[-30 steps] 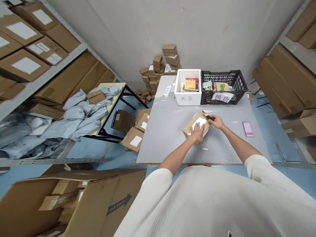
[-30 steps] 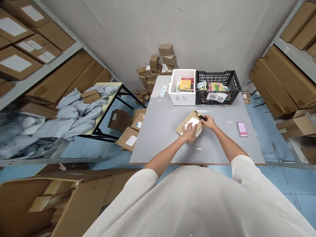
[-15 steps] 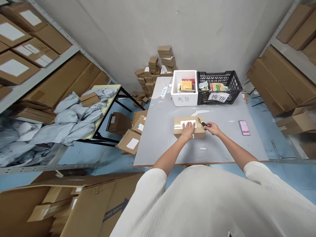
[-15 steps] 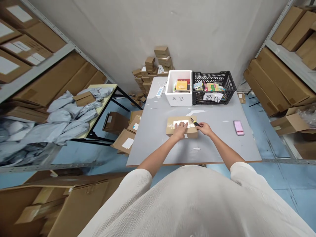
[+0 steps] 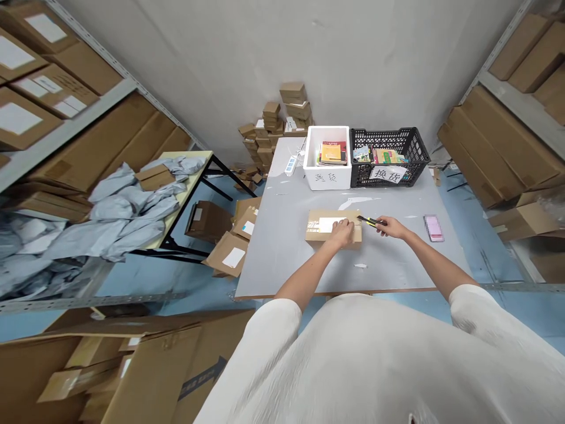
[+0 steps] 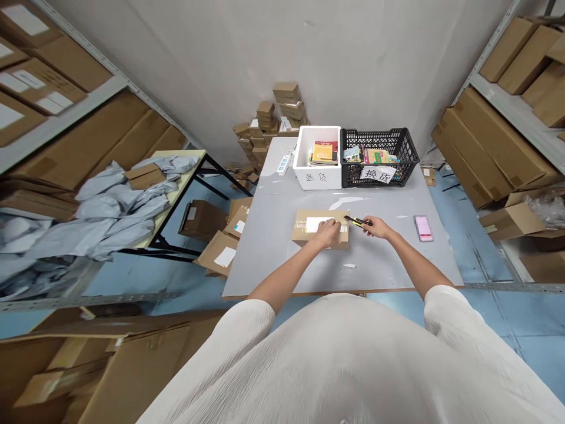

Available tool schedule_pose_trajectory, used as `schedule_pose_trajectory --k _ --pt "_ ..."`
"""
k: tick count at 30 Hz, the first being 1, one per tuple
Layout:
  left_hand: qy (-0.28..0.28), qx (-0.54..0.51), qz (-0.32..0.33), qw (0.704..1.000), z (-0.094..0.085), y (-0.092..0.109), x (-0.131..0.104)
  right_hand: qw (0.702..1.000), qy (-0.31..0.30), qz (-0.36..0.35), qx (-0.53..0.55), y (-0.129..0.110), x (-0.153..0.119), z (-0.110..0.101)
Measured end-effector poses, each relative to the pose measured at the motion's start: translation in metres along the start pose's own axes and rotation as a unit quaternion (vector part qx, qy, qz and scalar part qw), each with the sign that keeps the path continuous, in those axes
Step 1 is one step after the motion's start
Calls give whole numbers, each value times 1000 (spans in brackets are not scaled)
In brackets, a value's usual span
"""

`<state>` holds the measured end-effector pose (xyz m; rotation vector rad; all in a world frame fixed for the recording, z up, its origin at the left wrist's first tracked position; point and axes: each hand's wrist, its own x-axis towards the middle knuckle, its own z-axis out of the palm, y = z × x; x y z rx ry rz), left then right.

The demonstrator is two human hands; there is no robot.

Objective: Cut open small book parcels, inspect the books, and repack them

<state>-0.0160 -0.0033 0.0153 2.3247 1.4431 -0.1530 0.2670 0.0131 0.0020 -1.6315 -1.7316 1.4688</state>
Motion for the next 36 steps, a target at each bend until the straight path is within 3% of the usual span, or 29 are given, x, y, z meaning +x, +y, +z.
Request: schedule_pose_trajectory --k 6,9,15,19,25,31,36 --pt "-1 2 -6 1000 1 -1 -2 979 -3 -71 -190 2 6 -17" --pt "4 -10 -2 1000 2 0 -5 969 2 -76 -235 1 12 -18" --pt "4 -19 -18 1000 1 1 -9 973 -32 -52 -221 -3 21 -10" --pt "2 -4 -15 1000 1 1 -10 981 -102 17 -162 -1 16 -10" --pt "12 -4 -12 1000 1 0 -5 980 -141 31 -136 2 5 -10" --pt "7 -16 -1 1000 1 -3 -4 995 -67 50 -52 3 -9 -6" --pt "63 -62 -44 995 -3 -3 -2 1000 -8 22 -17 2 -20 -5"
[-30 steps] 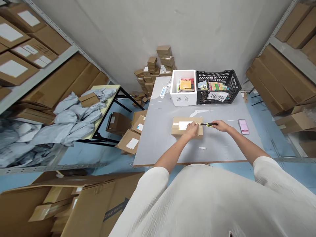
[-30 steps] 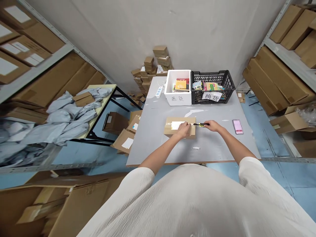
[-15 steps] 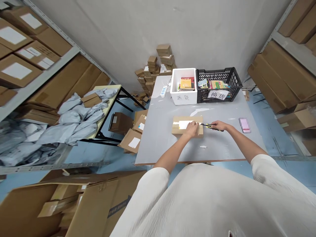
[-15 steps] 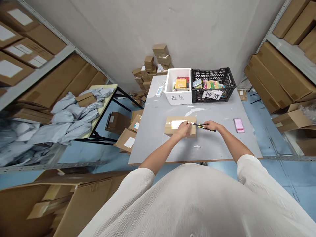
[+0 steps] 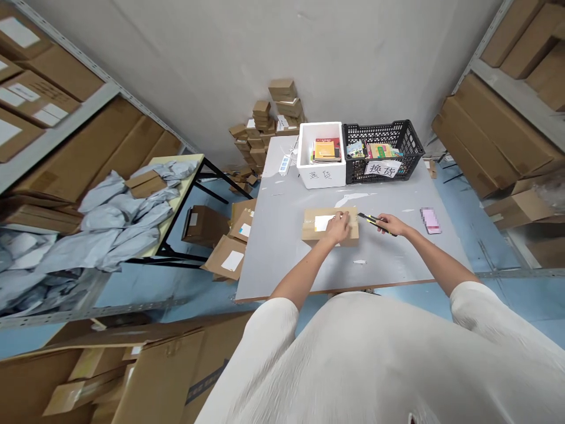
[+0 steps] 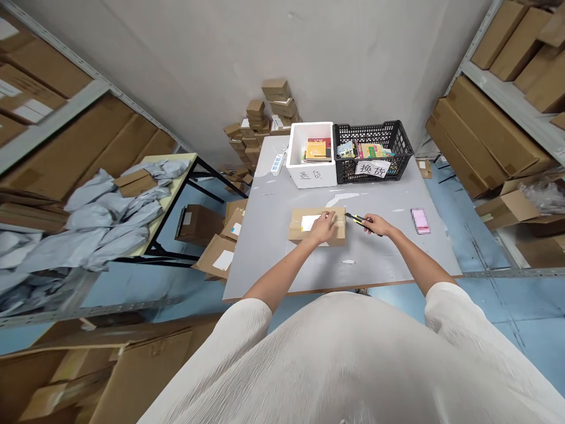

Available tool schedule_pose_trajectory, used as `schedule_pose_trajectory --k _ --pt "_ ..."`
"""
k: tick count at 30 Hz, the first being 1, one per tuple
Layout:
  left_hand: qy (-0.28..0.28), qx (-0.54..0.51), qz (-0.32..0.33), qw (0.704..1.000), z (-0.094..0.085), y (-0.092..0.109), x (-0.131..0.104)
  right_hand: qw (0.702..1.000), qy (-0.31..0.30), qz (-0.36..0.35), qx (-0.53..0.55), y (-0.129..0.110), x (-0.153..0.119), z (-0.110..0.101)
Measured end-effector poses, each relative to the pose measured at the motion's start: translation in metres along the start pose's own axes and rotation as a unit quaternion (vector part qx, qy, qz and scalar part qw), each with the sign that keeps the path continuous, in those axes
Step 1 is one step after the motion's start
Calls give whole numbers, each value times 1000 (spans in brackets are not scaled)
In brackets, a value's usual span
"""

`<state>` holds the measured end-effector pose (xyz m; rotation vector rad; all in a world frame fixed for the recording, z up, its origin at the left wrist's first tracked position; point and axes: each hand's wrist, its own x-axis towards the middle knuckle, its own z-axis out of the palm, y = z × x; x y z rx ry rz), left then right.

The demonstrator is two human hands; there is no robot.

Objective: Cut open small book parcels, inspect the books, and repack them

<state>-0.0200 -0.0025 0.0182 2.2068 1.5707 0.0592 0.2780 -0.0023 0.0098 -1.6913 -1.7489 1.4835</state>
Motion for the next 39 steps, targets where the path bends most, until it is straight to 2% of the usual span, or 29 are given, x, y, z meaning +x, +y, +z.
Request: schedule_pose_trajectory --k 4,7,9,14,22,26,32,39 --pt "36 10 -21 999 0 0 8 994 42 -55 -80 -4 -9 4" --pt "40 14 -22 999 4 -3 14 976 73 -106 -177 -6 -15 9" --pt "30 10 -18 999 6 -6 19 962 75 -125 -231 -7 -18 12" --pt "-24 2 -6 1000 7 -9 31 945 61 -113 -302 -7 -21 18" --pt "-9 -1 -6 1000 0 -9 33 942 91 -105 -307 0 -20 25" --pt "1 12 0 1000 10 -8 27 947 95 -94 -293 2 -17 28" --pt "58 7 -16 998 28 -9 24 951 107 -91 -275 7 -15 31" --pt "47 8 6 999 26 -19 25 942 124 -94 -297 5 -19 33"
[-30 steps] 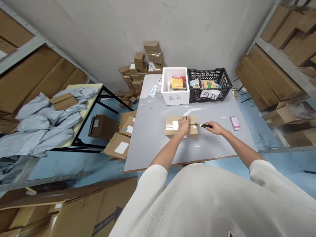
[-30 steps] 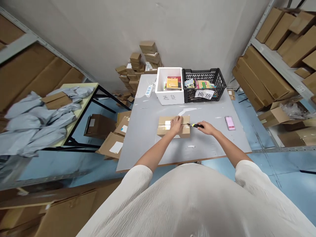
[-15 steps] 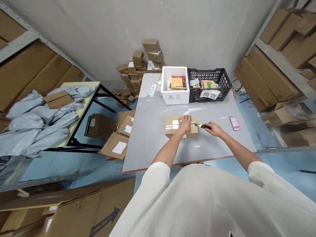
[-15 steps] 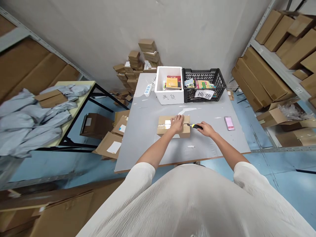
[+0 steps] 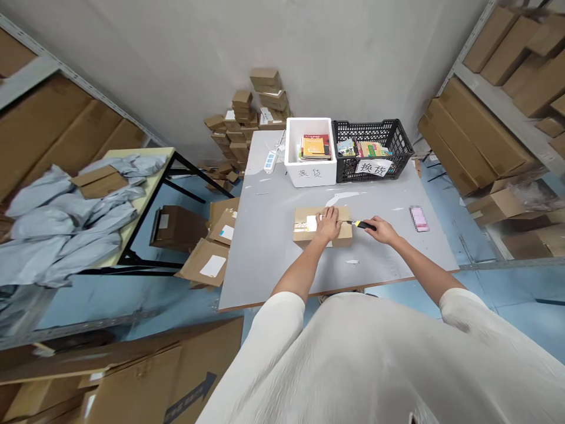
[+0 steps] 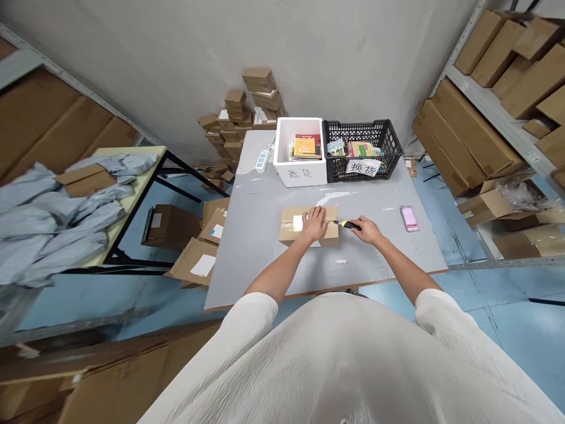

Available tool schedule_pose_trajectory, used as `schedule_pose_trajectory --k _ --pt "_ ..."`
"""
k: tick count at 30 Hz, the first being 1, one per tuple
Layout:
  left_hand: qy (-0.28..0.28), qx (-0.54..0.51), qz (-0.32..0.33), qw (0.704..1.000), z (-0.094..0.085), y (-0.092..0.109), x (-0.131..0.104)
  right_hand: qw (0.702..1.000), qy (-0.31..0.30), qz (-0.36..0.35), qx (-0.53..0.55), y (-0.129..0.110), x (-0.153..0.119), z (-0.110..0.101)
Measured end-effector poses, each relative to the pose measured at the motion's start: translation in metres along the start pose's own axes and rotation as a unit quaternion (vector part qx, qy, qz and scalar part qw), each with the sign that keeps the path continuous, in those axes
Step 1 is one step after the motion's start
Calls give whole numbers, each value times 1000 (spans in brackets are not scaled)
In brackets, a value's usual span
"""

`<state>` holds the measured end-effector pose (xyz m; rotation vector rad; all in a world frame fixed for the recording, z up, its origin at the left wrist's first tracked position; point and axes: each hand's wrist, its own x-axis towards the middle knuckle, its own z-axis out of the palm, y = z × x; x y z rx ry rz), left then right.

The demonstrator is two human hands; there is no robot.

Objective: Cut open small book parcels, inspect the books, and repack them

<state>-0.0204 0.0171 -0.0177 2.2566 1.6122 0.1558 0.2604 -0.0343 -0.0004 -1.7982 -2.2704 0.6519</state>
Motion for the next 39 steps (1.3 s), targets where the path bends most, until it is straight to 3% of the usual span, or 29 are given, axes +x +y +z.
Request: schedule_pose_trajectory --k 9,16,20,25,30,35,39 --pt "-61 3 1 998 -1 -9 16 1000 -21 -6 -11 -1 5 -2" --pt "-2 12 14 1000 10 -5 1 1000 5 -12 -11 -7 7 12" --pt "3 14 13 1000 11 -5 0 999 19 -21 -22 -4 8 15" --pt "6 30 14 999 11 -6 -1 997 62 34 7 13 6 7" --pt "4 33 8 999 13 -7 -2 995 56 62 48 18 3 8" --pt "3 -3 -5 1000 5 -8 -3 989 64 76 108 14 3 23" --pt "9 -14 -1 1000 -12 -27 -21 977 84 75 179 6 5 30"
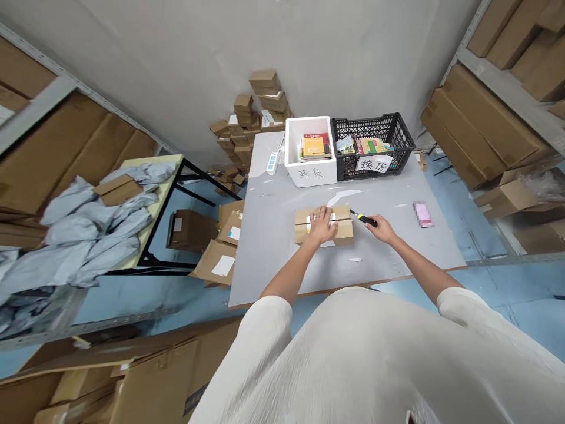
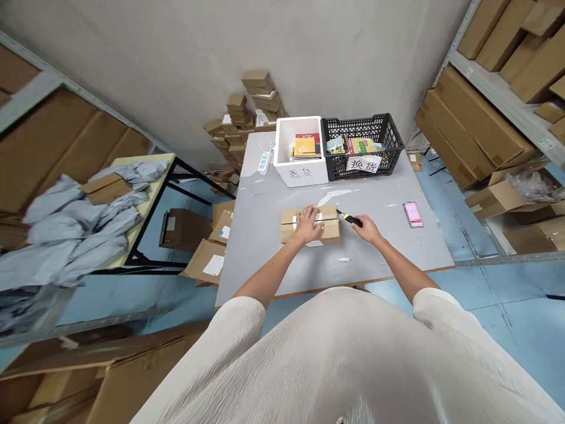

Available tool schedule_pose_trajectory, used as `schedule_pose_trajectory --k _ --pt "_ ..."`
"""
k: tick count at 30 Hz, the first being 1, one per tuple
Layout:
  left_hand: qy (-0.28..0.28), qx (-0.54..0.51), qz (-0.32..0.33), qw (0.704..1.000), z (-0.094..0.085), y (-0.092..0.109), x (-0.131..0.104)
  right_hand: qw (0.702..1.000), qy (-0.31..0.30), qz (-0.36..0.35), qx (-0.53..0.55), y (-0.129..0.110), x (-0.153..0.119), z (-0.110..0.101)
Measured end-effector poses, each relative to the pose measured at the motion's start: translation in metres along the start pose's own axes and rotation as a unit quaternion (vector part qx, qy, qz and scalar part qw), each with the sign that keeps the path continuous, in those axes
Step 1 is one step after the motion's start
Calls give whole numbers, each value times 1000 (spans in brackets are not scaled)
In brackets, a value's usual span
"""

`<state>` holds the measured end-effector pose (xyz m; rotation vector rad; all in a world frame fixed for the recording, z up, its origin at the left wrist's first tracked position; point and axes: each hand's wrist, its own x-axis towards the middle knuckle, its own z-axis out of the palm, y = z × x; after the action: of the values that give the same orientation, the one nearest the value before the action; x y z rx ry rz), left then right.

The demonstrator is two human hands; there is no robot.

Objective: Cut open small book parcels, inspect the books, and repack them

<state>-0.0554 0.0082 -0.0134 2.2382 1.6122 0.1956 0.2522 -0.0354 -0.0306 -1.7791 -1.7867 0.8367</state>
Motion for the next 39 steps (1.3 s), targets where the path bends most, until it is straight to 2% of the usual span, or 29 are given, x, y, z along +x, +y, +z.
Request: schedule_pose_trajectory --k 4,7,11,14,18,25,32,36,39 --pt "-1 -8 -28 1000 -18 -37 -35 998 -12 7 63 -11 -1 12" --pt "-2 4 -58 998 -24 -62 -60 995 -30 13 94 -21 -3 22" --pt "-24 -9 -118 993 -22 -75 -73 993 -31 15 110 -35 -4 34" --pt "-29 -35 -141 989 -16 -69 -73 993 -33 16 116 -45 -7 38" --pt "-18 -23 -101 994 -7 -50 -73 994 3 45 102 -46 -11 32" --pt "-29 1 -33 999 0 -10 -62 989 91 107 44 -24 -16 -3" --pt "-51 7 -15 999 -8 9 -32 980 132 140 44 -16 -11 -27" --pt "-79 -29 -42 996 -5 14 -17 978 136 148 60 -7 -7 -32" --pt "-59 -89 -103 989 5 15 -9 978 123 145 84 5 -5 -31"
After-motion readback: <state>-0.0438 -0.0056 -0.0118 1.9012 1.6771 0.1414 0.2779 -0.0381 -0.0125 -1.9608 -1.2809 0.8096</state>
